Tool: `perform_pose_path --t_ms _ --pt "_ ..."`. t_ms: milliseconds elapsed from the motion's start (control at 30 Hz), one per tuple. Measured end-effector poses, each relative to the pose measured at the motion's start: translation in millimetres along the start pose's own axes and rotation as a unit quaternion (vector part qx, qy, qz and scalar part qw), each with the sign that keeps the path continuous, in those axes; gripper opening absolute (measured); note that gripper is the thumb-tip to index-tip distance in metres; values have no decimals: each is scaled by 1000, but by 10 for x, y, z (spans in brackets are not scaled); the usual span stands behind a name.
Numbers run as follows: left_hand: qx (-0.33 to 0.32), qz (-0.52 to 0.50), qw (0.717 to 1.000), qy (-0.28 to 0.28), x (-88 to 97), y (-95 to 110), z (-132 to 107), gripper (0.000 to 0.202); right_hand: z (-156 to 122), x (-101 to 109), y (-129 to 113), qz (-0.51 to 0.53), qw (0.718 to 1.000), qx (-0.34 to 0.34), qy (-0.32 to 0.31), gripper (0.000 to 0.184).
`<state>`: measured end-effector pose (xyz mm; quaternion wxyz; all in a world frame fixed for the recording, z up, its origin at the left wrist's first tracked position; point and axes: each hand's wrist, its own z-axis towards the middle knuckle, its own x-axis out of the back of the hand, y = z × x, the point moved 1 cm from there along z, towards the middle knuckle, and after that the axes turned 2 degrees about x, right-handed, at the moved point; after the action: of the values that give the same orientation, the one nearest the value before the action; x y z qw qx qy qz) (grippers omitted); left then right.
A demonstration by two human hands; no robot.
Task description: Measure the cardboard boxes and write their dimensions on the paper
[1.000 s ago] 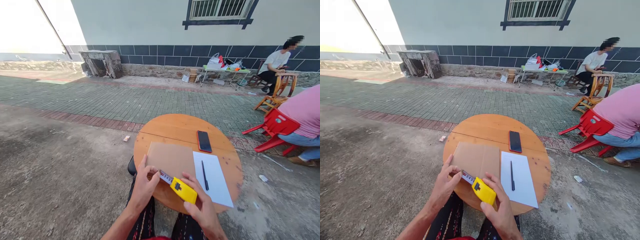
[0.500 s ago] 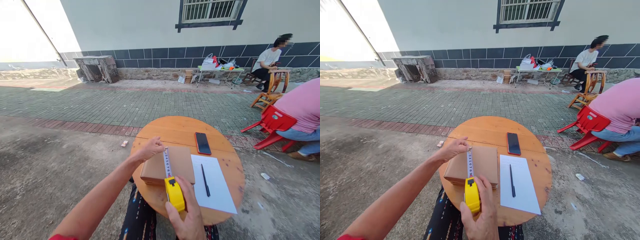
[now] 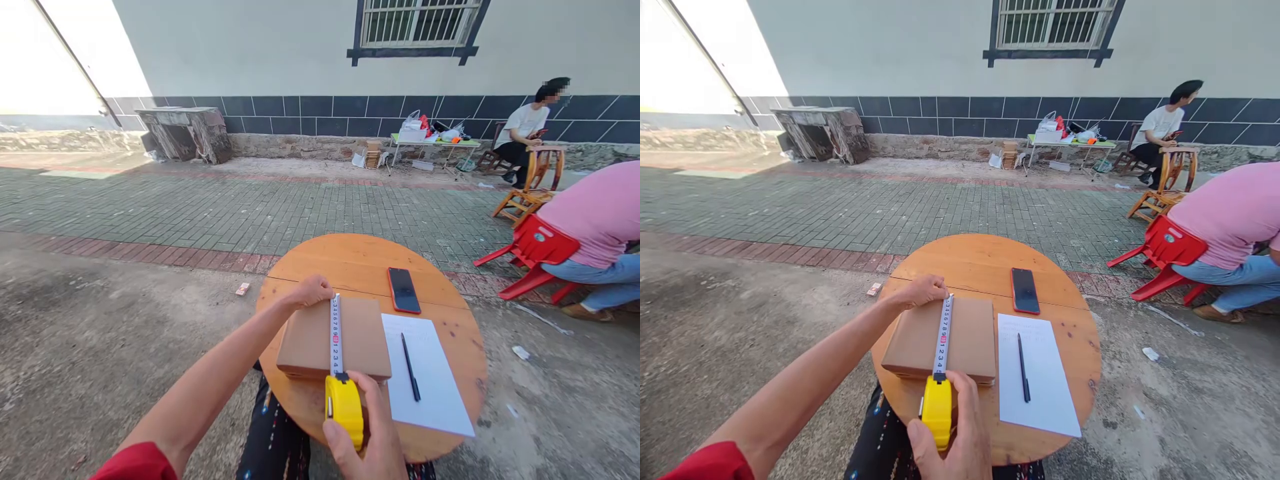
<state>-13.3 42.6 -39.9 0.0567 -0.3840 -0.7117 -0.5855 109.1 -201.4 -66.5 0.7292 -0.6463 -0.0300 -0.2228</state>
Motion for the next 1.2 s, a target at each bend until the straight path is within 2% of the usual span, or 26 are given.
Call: perform_pose_path --t_ms 67,200,400,700,800,933,1200 --pt "-7 10 1000 -2 -8 -26 -12 16 -38 6 28 10 1000 -15 -2 51" --pt "-25 20 999 -5 -4 -36 -53 22 -140 -7 44 55 997 -57 -9 55" --pt "-40 -3 999 -18 -21 -39 -54 23 -239 -37 -56 96 987 -123 -45 68" --pt "-58 -45 997 -27 -34 -85 -59 19 -207 -6 -145 -29 991 -98 -81 70" --pt "-62 -43 997 -26 -29 -80 -81 18 -210 -36 -153 -37 993 -87 -72 74" --pt "-70 -31 997 -20 -20 -61 -100 18 -218 -71 -166 -40 995 -66 -56 70" --pt "-81 -11 997 -11 -18 -81 -83 21 -224 -79 -177 -21 993 -87 -75 79"
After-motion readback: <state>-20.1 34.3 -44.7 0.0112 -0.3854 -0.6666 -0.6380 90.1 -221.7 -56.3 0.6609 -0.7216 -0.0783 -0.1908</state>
